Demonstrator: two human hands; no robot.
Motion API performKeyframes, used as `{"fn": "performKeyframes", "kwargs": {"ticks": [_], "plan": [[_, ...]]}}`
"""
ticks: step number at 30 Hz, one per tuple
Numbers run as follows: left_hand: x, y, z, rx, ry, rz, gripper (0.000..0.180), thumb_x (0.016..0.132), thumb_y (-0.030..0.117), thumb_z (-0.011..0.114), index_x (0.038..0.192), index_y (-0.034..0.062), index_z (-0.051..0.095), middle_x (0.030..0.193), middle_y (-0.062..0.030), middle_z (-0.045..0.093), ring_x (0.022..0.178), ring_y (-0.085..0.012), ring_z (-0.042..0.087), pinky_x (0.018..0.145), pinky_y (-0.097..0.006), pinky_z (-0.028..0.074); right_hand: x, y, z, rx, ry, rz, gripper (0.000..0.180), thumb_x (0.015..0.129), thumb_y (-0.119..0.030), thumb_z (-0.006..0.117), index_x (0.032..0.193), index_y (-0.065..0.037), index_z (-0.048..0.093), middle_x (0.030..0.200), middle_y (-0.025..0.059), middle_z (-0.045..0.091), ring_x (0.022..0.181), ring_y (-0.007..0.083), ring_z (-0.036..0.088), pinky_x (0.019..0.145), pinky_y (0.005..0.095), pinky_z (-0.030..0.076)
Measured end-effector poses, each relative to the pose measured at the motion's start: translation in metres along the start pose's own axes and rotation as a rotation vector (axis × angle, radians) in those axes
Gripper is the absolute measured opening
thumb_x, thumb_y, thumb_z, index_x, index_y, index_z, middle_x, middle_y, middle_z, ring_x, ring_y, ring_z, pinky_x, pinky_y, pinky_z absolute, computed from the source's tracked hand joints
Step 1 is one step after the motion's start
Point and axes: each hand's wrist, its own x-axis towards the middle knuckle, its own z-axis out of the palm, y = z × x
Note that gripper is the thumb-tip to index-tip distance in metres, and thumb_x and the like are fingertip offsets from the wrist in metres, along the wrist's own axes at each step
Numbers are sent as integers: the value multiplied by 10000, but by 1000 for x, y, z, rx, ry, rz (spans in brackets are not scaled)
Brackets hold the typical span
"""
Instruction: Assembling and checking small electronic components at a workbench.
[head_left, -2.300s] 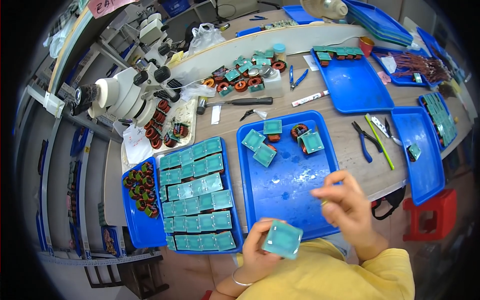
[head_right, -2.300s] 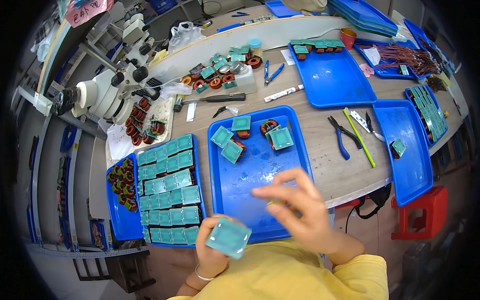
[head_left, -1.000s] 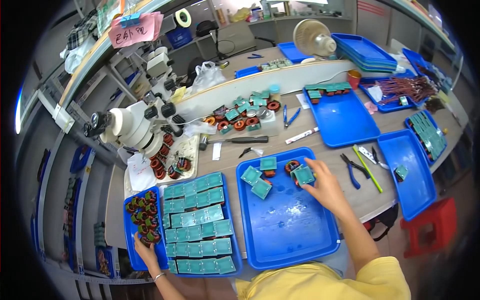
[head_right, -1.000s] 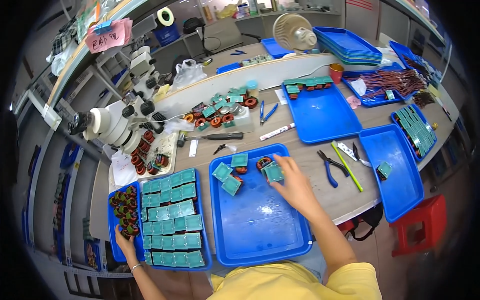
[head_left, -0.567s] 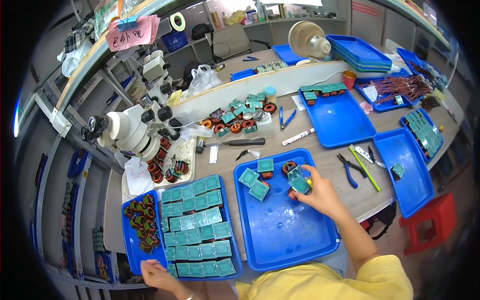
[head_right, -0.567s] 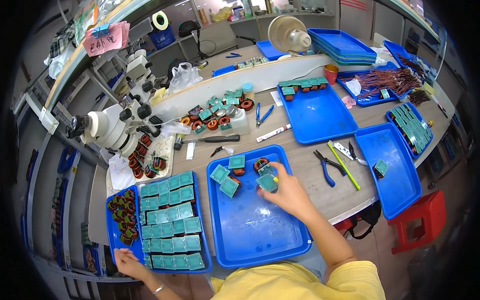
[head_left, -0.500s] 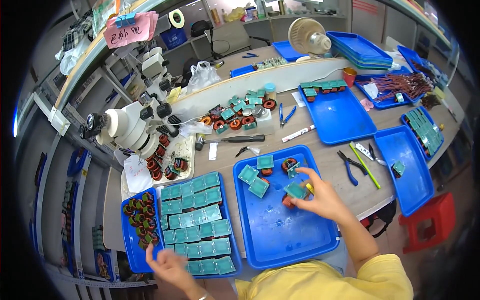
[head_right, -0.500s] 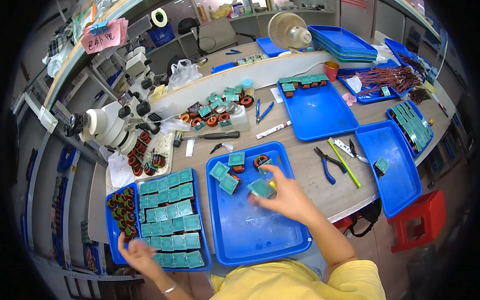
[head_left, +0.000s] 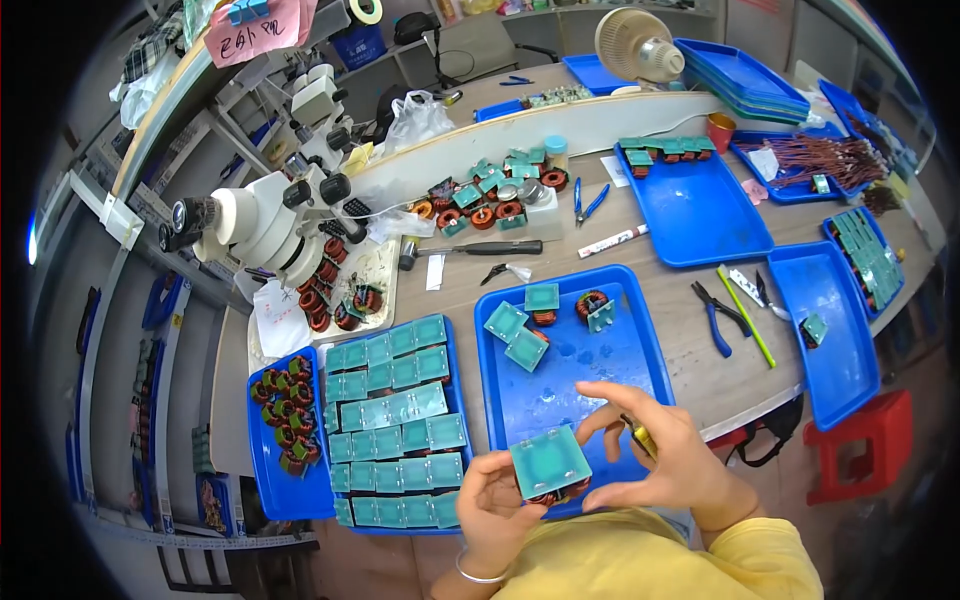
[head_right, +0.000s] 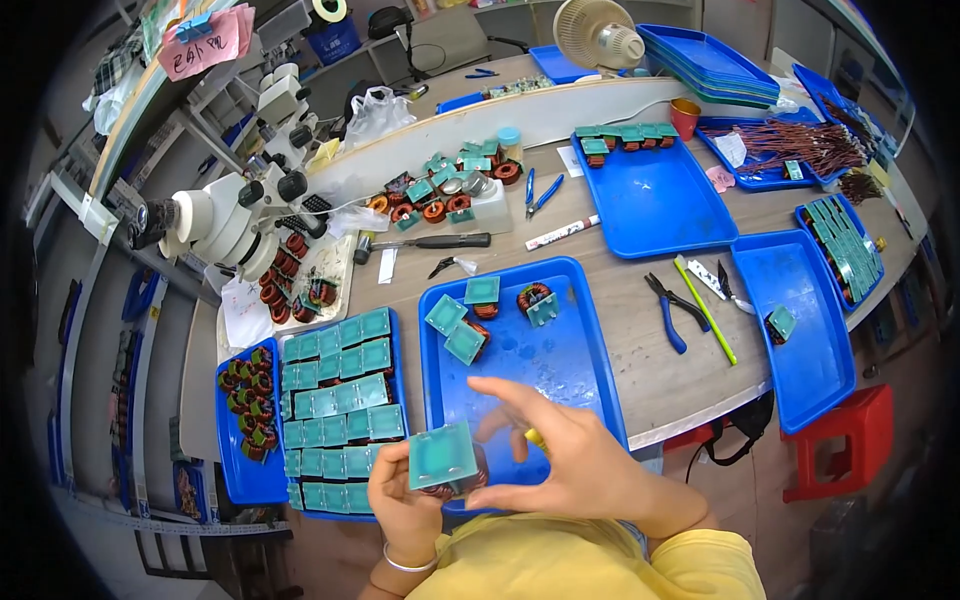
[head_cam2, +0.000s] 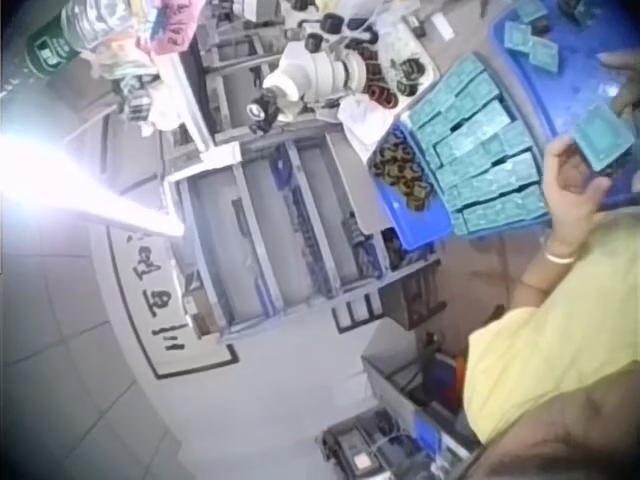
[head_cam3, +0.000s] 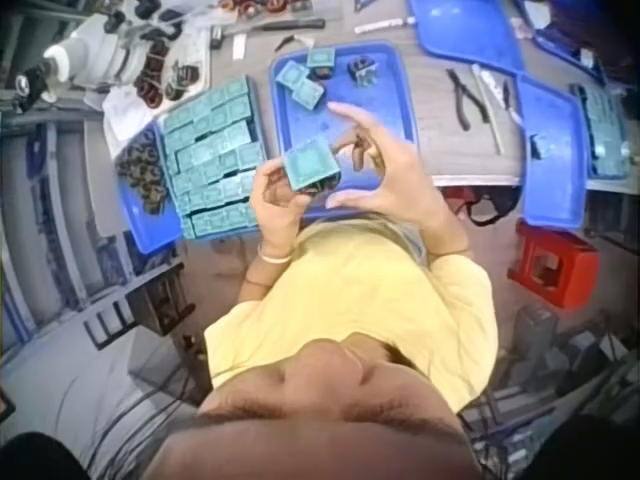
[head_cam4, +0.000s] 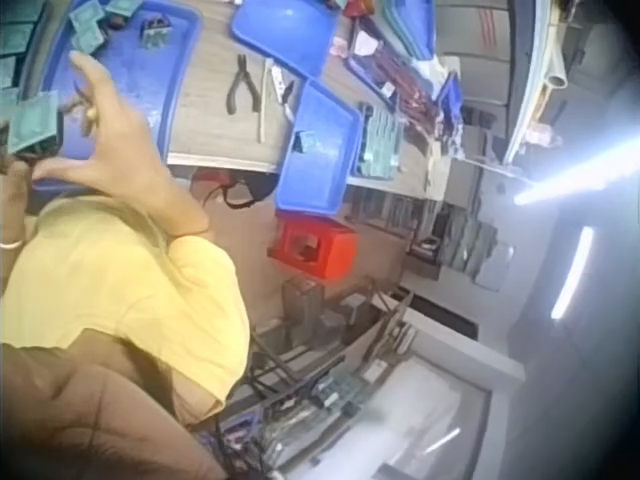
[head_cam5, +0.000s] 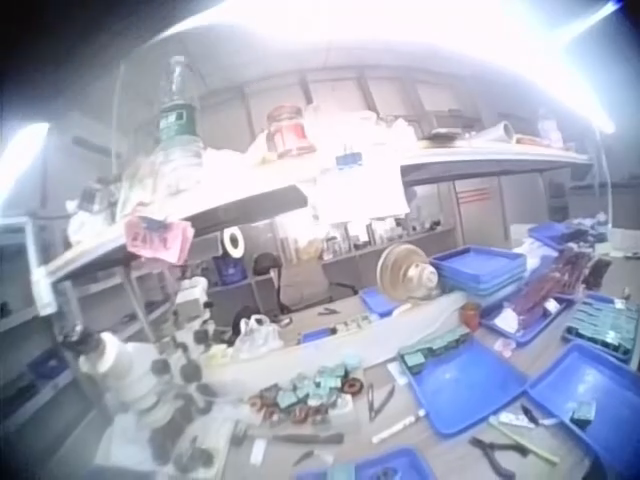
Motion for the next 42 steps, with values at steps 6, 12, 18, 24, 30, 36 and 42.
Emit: {"fn": "performKeyframes", "kwargs": {"ticks": [6, 12, 18, 24, 30, 36, 42], "plan": [[-2, -1, -4, -126, -53, -138, 509, 703, 60, 716, 1094, -56, 412, 1068, -122, 492, 988, -222, 536, 843, -340, 469, -2, 16, 5, 115, 3, -42, 590, 627, -245, 779, 1117, -41, 521, 928, 85, 573, 567, 111, 488, 520, 231, 413], [-2, -1, 0, -191, -48, -154, 493, 722, 76, 702, 1095, -68, 414, 1081, -132, 494, 1001, -219, 529, 860, -339, 460, -2, 17, 7, 152, 22, 16, 504, 587, -134, 797, 1013, 17, 573, 908, 76, 545, 593, 81, 505, 538, 196, 393], [-1, -5, -5, -535, -98, -400, 479, 849, 215, 560, 1179, -82, 379, 1136, -180, 489, 1018, -253, 527, 859, -384, 454, -5, 19, 6, 258, 0, 68, 413, 635, -91, 759, 991, 19, 582, 919, 85, 547, 593, 70, 499, 520, 189, 390], [2, -15, -5, -953, -297, -483, 455, 919, 254, 388, 1222, -82, 340, 1160, -235, 467, 995, -306, 532, 845, -421, 449, -7, 17, 9, 250, 13, 32, 341, 672, -57, 725, 975, 18, 588, 899, 92, 553, 610, 64, 493, 494, 175, 374], [3, -24, -6, -1077, -282, -538, 456, 916, 251, 394, 1221, -84, 341, 1151, -236, 468, 956, -315, 541, 845, -400, 446, -6, 19, 10, 220, 39, 32, 316, 681, -63, 719, 963, 6, 594, 869, 85, 563, 639, 63, 486, 493, 176, 373], [2, -22, -11, -993, -254, -526, 482, 911, 287, 404, 1213, -85, 352, 1122, -227, 487, 938, -314, 544, 836, -379, 443, -4, 19, 12, 193, 67, 28, 326, 664, -39, 713, 965, -2, 592, 837, 65, 575, 625, 58, 480, 518, 182, 372], [20, 5, -61, -901, -10, -423, 444, 914, 354, 374, 1184, 7, 431, 1096, -180, 518, 914, -307, 551, 723, -382, 500, -29, 59, -14, 139, 503, 308, 213, 743, 27, 527, 955, 28, 549, 694, 12, 518, 621, 64, 488, 569, 184, 382]]}}
